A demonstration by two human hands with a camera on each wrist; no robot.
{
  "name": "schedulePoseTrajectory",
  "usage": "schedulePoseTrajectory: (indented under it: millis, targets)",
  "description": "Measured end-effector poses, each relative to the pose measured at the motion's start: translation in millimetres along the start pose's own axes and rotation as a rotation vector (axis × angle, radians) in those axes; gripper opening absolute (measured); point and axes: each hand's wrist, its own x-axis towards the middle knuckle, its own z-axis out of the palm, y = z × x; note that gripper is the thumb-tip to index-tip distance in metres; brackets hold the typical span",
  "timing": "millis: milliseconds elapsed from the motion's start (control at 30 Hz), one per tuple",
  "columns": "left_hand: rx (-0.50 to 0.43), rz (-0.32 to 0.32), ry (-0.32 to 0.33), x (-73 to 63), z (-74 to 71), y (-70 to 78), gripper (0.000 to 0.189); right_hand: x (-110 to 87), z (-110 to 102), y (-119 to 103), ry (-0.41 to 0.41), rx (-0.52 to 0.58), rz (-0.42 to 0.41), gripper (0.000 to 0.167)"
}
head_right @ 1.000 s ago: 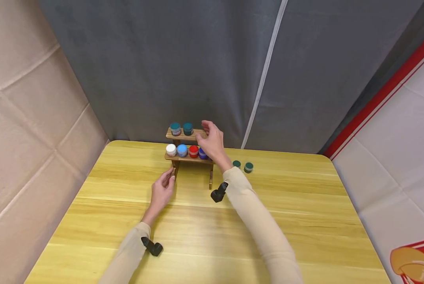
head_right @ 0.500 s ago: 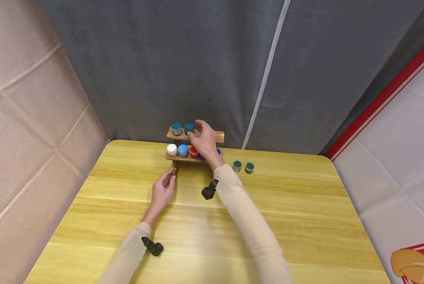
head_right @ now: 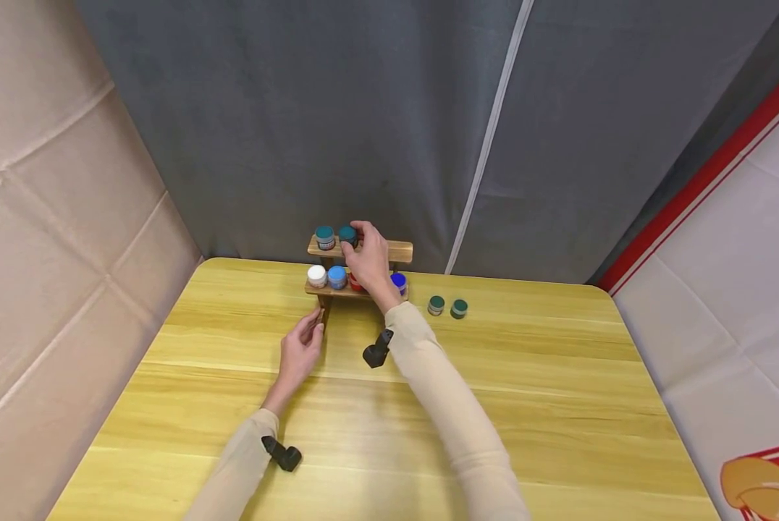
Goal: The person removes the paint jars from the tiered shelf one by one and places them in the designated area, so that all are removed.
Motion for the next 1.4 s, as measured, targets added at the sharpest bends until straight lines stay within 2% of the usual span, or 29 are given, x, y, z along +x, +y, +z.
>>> schedulePoseTrajectory:
  millis: [300, 767, 1033, 1400]
  targets:
    - [0.004, 0.014, 0.006, -0.3, 1.1, 0.6, 0.038, -2.1, -12.8, 6.9, 0.051, 0.033, -0.008, 0.039]
    - [0.008, 0.016, 0.003, 1.7, 4.5, 0.3, 0.038, -1.7, -40.6, 24.5, 0.156, 0.005, -0.016, 0.038]
    - [0.007, -0.008, 0.001, 0.7, 0.2, 0.6, 0.040, -2.4, -51.1, 29.9, 0.207, -0.008, -0.036, 0.038]
    - [0.014, -0.003, 0.007, 2.1, -4.3, -1.1, 0.040, -4.6, -65.9, 44.5, 0.250, -0.006, -0.047, 0.038]
